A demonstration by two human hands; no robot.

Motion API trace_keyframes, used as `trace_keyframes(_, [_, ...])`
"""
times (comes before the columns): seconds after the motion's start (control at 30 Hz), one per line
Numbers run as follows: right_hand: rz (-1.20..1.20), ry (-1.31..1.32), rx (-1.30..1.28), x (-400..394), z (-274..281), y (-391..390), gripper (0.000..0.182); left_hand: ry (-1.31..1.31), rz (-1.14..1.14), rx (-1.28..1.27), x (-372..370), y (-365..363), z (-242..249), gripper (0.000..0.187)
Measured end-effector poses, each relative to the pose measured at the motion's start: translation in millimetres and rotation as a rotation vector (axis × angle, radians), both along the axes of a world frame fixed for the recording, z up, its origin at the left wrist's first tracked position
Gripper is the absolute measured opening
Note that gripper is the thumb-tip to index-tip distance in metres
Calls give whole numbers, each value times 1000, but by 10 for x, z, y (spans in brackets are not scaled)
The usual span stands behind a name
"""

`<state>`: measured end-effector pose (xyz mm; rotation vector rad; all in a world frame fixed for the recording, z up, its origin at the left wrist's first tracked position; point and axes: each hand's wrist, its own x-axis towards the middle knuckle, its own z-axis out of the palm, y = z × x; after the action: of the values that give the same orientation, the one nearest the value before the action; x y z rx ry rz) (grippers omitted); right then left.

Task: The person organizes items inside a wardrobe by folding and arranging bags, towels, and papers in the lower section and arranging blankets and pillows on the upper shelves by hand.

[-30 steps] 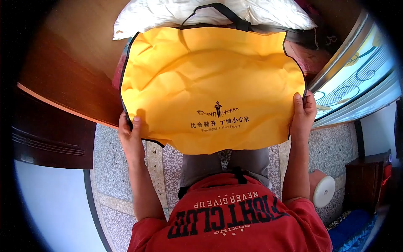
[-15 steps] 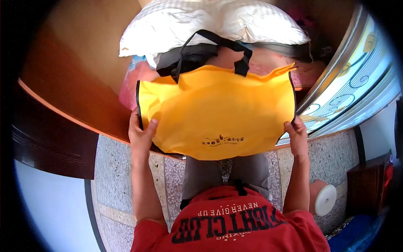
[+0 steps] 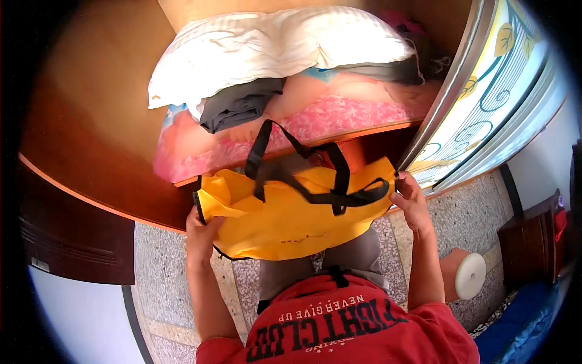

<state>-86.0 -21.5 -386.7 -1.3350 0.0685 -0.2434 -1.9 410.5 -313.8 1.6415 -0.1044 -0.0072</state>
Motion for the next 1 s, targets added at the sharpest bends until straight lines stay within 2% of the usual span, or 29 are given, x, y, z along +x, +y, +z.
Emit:
trace_keyframes(0.07, [-17,-43,74,21,38,85,47,15,-15,0,-48,-33,-6,33])
trace_keyframes(0.13, [-120,-29,-110,-10,179,165,45,42,-52,0,-89,-50,-12,43])
trace_keyframes(0.17, [-199,10,-209,-8,156,166,37,69,-141,-34,-83,10,-60,47])
trace_keyframes(0.2, [-197,12,-210,-9,69,142,37,72,-139,-35,-97,35,-81,47])
trace_keyframes(0.27, [-269,-18,-108,-33,-131,58,26,27,-245,10,-130,76,-114,37])
trace_keyframes(0.3, [-271,43,-149,-57,-89,42,15,29,-242,9,-135,112,-137,37])
trace_keyframes(0.33, [-268,46,-149,-64,-112,24,15,82,-161,69,-138,154,-165,30])
trace_keyframes(0.37, [-266,47,-36,-66,-157,5,14,134,-81,129,-144,181,-194,26])
trace_keyframes(0.4, [-265,49,77,-66,-185,-6,13,137,-79,129,-141,178,-220,26])
trace_keyframes(0.47, [-254,67,126,-48,-209,-21,15,91,67,141,-125,154,-267,27])
trace_keyframes(0.53, [-247,147,210,-51,-192,14,18,117,78,158,-127,160,-323,27])
trace_keyframes(0.73, [-254,172,148,49,-210,41,23,221,133,-80,-28,144,-472,28])
trace_keyframes(0.8, [-330,-30,154,93,-163,111,24,11,175,-34,8,155,-439,29])
trace_keyframes(0.83, [-370,-93,78,85,-143,128,23,-146,116,-8,19,181,-422,29])
trace_keyframes(0.87, [-373,-76,78,55,-176,101,23,-183,136,110,15,270,-402,29])
trace_keyframes(0.97, [-270,-212,-135,7,-237,-41,14,-311,187,82,-9,535,-546,22])
trace_keyframes(1.0, [-227,-288,-179,-32,-282,-64,13,-373,195,151,-45,555,-539,19])
